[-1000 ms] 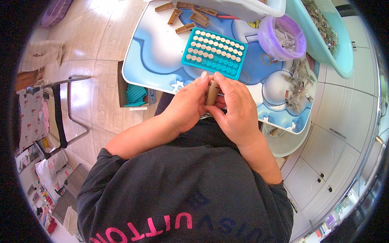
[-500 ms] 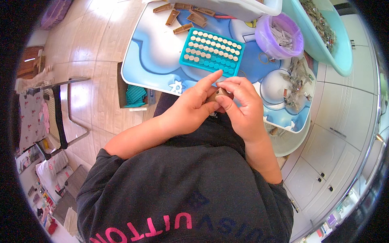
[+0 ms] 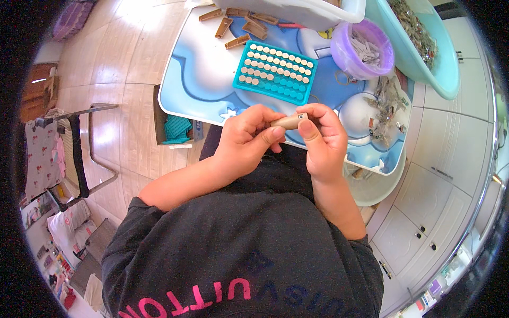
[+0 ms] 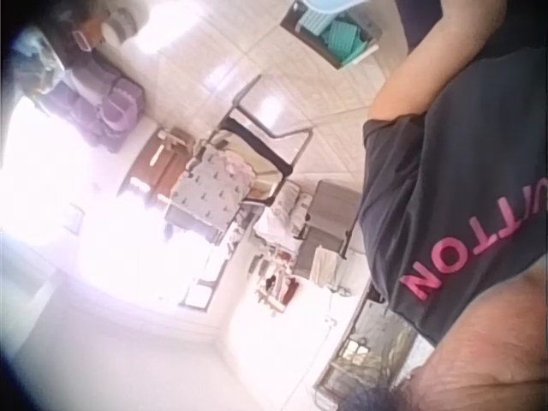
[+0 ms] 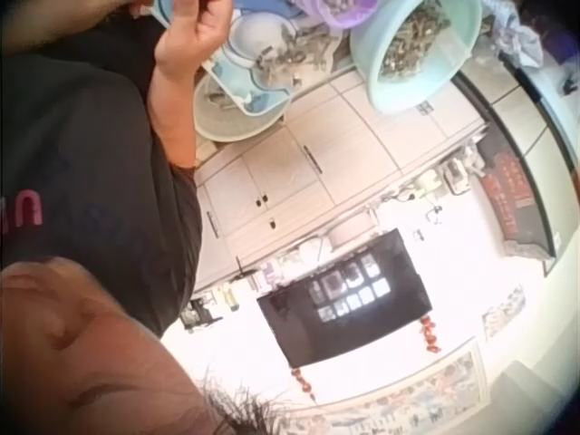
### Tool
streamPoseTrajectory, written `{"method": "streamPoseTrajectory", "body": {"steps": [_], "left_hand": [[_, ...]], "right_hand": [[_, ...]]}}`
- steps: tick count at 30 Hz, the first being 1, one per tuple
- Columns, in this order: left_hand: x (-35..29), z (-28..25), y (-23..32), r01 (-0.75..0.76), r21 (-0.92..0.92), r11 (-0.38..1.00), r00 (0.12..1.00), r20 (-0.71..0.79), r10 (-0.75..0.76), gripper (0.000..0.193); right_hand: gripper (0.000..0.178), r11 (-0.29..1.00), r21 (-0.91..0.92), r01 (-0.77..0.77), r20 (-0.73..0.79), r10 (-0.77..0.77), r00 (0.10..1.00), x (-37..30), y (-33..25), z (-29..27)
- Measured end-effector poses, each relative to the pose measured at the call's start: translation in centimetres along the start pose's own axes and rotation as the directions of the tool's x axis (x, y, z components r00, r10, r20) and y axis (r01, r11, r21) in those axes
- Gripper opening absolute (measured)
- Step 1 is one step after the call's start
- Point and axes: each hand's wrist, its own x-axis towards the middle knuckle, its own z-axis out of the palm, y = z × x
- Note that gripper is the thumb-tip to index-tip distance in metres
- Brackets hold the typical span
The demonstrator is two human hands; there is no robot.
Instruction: The person assembles small metal parts onto a wooden or cardboard strip by hand.
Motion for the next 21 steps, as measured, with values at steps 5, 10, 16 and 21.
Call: {"method": "streamPoseTrajectory", "body": {"steps": [5, 10, 16, 21], "left_hand": [[0.8, -1.0, 0.1, 0.197, 0.010, 0.980, 0.977, 0.074, -0.198, 0.022], [1.4, -1.8, -0.7, 0.482, -0.452, 0.750, 0.874, 0.305, -0.378, 0.031], [1.4, -3.0, -1.0, 0.534, -0.634, 0.559, 0.845, 0.387, -0.368, 0.034], [1.8, -2.8, -1.0, 0.556, -0.697, 0.452, 0.829, 0.434, -0.352, 0.036]], "right_hand": [[0.021, 0.965, 0.048, -0.259, -0.001, 0.259, 0.966, 0.3, 0.9, -0.8], [0.021, 0.949, -0.311, -0.048, 0.162, 0.103, 0.981, 1.0, 0.2, -0.7], [0.016, 0.672, -0.717, 0.188, 0.031, -0.239, 0.971, 5.9, -3.4, -3.6], [0.012, 0.338, -0.939, 0.067, -0.019, -0.244, 0.969, 12.5, -6.5, -7.1]]}}
